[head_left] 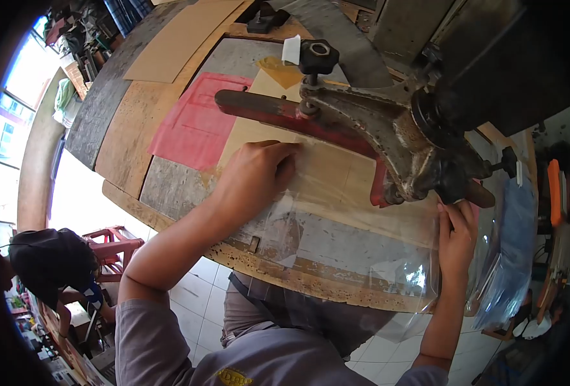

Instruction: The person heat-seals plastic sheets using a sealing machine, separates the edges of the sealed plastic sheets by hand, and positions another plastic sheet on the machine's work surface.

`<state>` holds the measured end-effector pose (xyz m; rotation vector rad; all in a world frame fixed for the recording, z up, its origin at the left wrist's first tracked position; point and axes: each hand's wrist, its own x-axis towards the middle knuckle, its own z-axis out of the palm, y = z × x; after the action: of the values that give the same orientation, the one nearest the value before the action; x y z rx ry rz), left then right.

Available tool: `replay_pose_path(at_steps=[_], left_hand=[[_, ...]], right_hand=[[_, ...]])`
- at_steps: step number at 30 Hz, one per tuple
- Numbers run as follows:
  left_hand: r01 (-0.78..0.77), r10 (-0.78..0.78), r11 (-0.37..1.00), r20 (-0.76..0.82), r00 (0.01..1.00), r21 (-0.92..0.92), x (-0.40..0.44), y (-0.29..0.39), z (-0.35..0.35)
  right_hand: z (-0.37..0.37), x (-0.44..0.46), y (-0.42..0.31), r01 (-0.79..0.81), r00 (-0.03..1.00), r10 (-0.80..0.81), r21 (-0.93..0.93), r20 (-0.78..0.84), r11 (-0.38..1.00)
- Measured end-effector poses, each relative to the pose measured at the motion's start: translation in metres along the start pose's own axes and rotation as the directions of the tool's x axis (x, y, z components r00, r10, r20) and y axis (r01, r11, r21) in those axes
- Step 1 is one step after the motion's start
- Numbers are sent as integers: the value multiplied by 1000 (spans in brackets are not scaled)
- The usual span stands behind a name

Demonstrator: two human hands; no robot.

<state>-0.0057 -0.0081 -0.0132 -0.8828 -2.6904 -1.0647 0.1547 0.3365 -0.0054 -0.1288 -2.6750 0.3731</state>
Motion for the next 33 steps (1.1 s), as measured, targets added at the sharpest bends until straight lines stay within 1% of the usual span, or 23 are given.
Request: replay_pose_path(at_steps=[6, 9, 12, 18, 24, 27, 30, 33], left_hand=[[8, -7, 1000, 18, 1000, -3, -1, 0, 0], [5, -5, 1000, 19, 1000, -1, 0, -1, 0], [20, -20, 1000, 42, 999, 7, -1, 1, -1], [2, -2, 1000, 29, 1000, -3, -3, 0, 0], [11, -9, 1000, 73, 997, -25, -2, 2, -3], [16, -14, 999, 79, 997, -28, -1, 2, -3], [14, -12, 1000, 71, 997, -23, -2, 1, -1], [19, -18, 1000, 58, 998, -15, -1, 1, -1]], right_hand=[[-1, 1, -1, 4, 1000, -4, -8, 17, 1000], [1, -1, -3, -106, 994, 103, 70, 34, 992], [2, -2, 0, -121, 992, 118, 62, 48, 991], [2, -2, -1, -77, 997, 75, 77, 29, 994], [-1, -2, -2, -59, 998, 61, -49, 27, 997], [0, 1, -5, 9, 1000, -10, -84, -13, 996], [1, -1, -3, -31, 1000, 31, -51, 1, 998], [0, 1, -5, 8, 1000, -9, -55, -16, 998]])
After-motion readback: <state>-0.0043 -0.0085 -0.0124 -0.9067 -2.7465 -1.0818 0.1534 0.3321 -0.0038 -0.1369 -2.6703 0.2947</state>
